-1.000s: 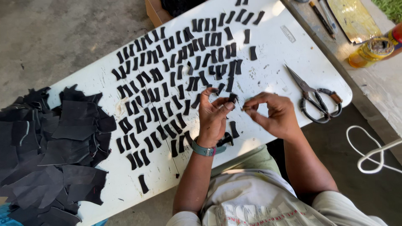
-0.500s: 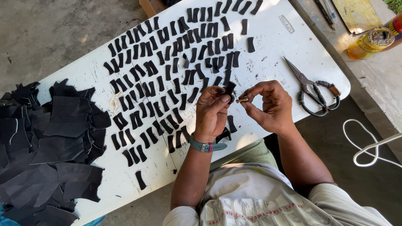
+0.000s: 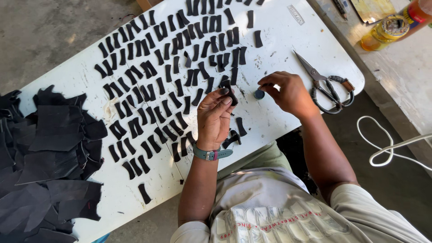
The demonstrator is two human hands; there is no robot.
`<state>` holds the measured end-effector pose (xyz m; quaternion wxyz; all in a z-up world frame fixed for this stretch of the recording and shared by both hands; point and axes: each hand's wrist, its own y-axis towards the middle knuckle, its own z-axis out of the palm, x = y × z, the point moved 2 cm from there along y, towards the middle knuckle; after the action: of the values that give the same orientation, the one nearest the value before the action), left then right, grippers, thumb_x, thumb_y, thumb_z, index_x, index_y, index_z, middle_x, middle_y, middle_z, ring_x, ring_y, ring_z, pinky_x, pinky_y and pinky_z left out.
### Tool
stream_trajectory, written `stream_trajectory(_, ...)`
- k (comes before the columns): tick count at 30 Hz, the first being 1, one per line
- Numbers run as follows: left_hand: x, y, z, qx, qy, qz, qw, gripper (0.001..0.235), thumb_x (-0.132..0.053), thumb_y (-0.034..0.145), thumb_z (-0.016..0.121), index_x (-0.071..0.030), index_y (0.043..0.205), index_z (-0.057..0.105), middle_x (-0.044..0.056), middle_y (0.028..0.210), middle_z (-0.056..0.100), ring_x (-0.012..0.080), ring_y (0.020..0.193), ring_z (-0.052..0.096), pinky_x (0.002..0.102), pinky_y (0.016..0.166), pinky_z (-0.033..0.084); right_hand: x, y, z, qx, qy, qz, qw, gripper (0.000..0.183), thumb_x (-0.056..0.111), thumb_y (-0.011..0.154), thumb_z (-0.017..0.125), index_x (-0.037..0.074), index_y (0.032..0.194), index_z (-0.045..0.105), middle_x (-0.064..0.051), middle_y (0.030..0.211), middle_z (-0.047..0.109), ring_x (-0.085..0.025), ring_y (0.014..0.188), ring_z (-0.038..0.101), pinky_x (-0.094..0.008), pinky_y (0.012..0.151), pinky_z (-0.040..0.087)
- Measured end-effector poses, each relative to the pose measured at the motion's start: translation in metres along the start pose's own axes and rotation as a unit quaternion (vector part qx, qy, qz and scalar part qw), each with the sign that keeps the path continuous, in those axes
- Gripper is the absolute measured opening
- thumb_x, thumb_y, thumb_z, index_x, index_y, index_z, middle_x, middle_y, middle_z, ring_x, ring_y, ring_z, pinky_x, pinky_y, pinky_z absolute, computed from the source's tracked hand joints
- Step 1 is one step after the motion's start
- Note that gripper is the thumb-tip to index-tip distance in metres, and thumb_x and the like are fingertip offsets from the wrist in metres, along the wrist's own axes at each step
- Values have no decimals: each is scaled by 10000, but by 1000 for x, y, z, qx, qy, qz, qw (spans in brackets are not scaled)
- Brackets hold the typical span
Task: The person repeatedly picks up small black rubber pieces from a white table and uses a small cylindrical tool to press or shape them. They place the treated pieces back on the table among many similar items. Scissors and a bottle are visible on the table but not used.
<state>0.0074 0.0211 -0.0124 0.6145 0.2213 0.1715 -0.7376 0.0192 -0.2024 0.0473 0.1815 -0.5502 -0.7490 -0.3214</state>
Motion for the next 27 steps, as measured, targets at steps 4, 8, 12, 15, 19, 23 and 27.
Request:
stream_trajectory(4, 1, 0, -4, -20, 20, 2, 1000, 234, 100, 947, 682, -11, 1146, 737, 131, 1113, 748, 201, 1017, 714, 349, 935, 588, -24, -4, 18, 34, -9, 55, 998, 107, 50, 924, 727, 82, 1016, 771, -77, 1002, 758, -242, 835, 748, -351, 732, 592)
stream_trajectory(8, 0, 1, -3, 0, 28, 13, 1000, 243, 105, 958, 693, -12, 1167, 736, 129, 1136, 745, 188, 1034, 704, 324, 937, 572, -36, -7, 25, 43, -30, 61, 997, 100, 56, 915, 733, 95, 996, 776, -72, 1038, 753, -253, 823, 741, -364, 724, 591)
stream_trajectory(12, 0, 1, 2, 1, 42, 14, 999, 277, 101, 936, 707, -32, 1179, 728, 125, 1156, 741, 187, 1057, 698, 325, 935, 573, -39, -7, 26, 37, -35, 49, 997, 74, 88, 915, 747, 95, 982, 777, -65, 1051, 754, -254, 819, 740, -362, 726, 587)
stream_trajectory(15, 2, 2, 3, 19, 43, 19, 999, 284, 103, 948, 705, -33, 1196, 722, 131, 1188, 729, 195, 1095, 692, 336, 951, 576, -36, -6, 26, 40, -35, 51, 997, 67, 88, 902, 757, 91, 966, 777, -64, 1055, 758, -264, 812, 739, -365, 722, 582)
stream_trajectory(19, 1, 4, 1, 27, 35, 15, 999, 313, 113, 946, 693, -32, 1222, 713, 139, 1230, 714, 202, 1154, 679, 347, 980, 575, -17, -9, 9, -16, 44, -1, 999, 104, 36, 908, 771, 62, 1009, 767, -77, 1038, 761, -240, 896, 740, -348, 790, 584)
stream_trajectory(23, 3, 5, 2, 64, -9, 7, 998, 336, 115, 945, 706, -28, 1249, 700, 144, 1253, 705, 219, 1200, 670, 366, 1035, 568, 17, -26, -7, -38, 263, -33, 963, 111, -14, 950, 744, 18, 1056, 731, -112, 1070, 754, -190, 1007, 740, -328, 892, 590)
stream_trajectory(27, 8, 4, 8, 102, -35, -9, 994, 376, 103, 944, 715, -26, 1295, 678, 131, 1307, 688, 213, 1218, 660, 354, 1057, 563, 44, -35, -9, -33, 409, -98, 907, 137, -61, 939, 748, -14, 1059, 704, -157, 1084, 733, -198, 1031, 713, -312, 920, 578)
